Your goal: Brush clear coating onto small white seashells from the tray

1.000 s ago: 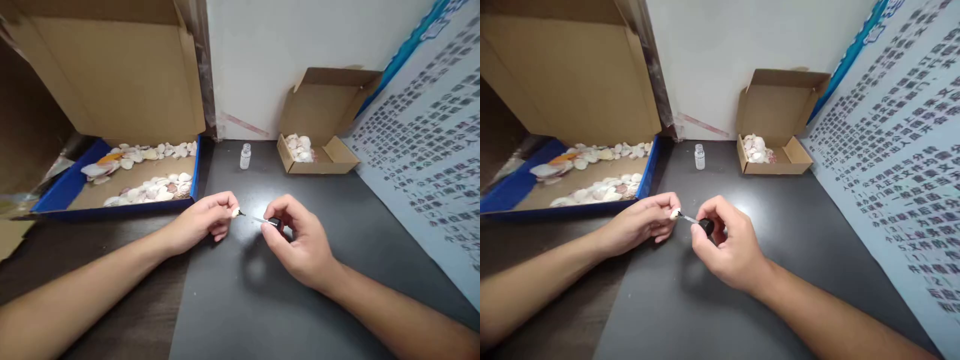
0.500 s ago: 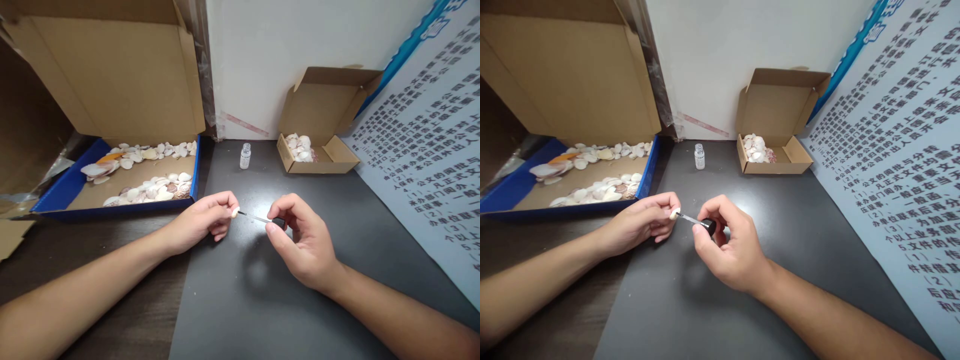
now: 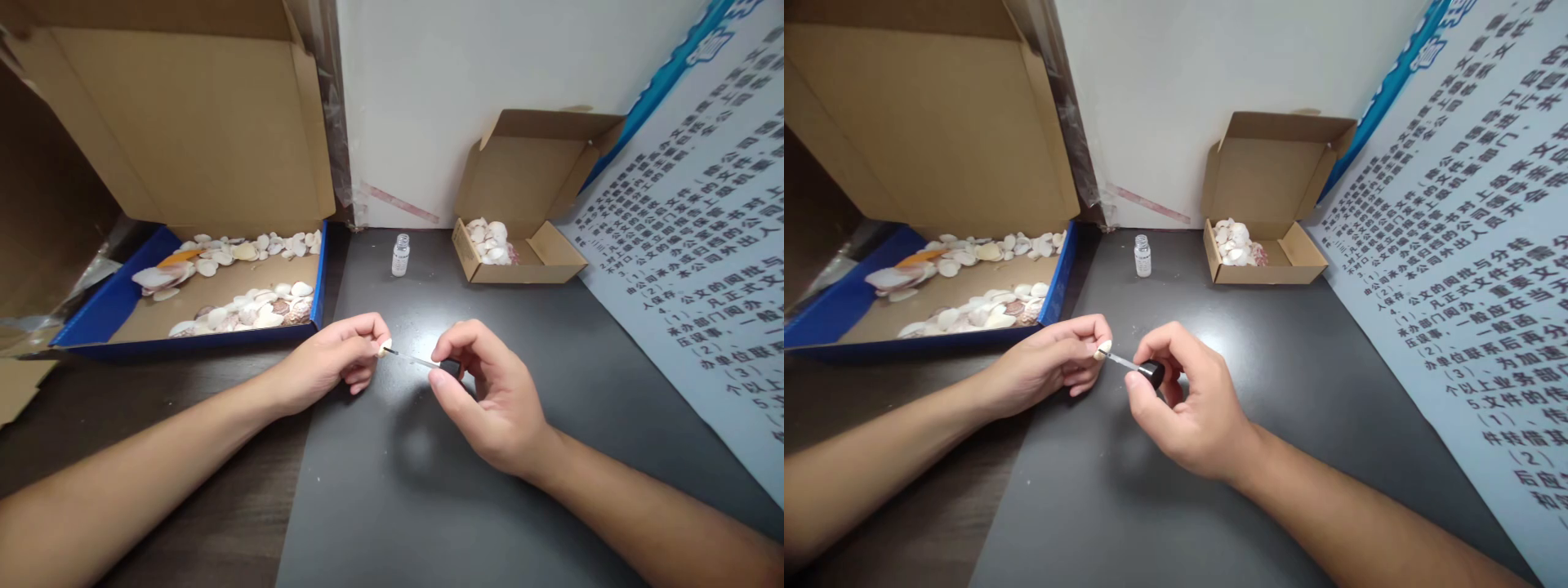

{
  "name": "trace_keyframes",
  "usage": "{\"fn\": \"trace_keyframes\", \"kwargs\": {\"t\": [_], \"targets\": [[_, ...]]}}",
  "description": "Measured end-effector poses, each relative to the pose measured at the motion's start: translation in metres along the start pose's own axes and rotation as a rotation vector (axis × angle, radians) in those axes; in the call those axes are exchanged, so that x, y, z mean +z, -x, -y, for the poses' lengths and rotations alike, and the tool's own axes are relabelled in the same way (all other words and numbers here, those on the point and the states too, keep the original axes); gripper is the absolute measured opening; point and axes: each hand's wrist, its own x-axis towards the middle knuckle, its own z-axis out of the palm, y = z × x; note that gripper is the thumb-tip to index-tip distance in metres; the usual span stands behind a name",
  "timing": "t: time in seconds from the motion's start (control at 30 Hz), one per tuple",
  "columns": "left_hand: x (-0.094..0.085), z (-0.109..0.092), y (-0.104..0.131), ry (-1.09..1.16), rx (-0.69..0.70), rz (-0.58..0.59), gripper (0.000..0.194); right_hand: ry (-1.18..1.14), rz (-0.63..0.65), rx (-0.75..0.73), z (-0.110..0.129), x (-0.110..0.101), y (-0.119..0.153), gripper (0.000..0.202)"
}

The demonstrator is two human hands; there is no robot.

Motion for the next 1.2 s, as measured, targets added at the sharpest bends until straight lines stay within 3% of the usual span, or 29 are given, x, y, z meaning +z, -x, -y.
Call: {"fn": "trace_keyframes", "kwargs": {"t": [0.2,1.2], "targets": [[-0.0004,0.0014,0.0013,-0.003,0.0,0.004,0.012,0.088,-0.065,0.022,0.0024,0.0003,-0.0014,0.013],[0.0009,0.0015,0.0005,-0.01,-0.001,-0.014,0.014,0.042,-0.025,0.002,0.0025,0.0003,-0.0023,0.013]]}}
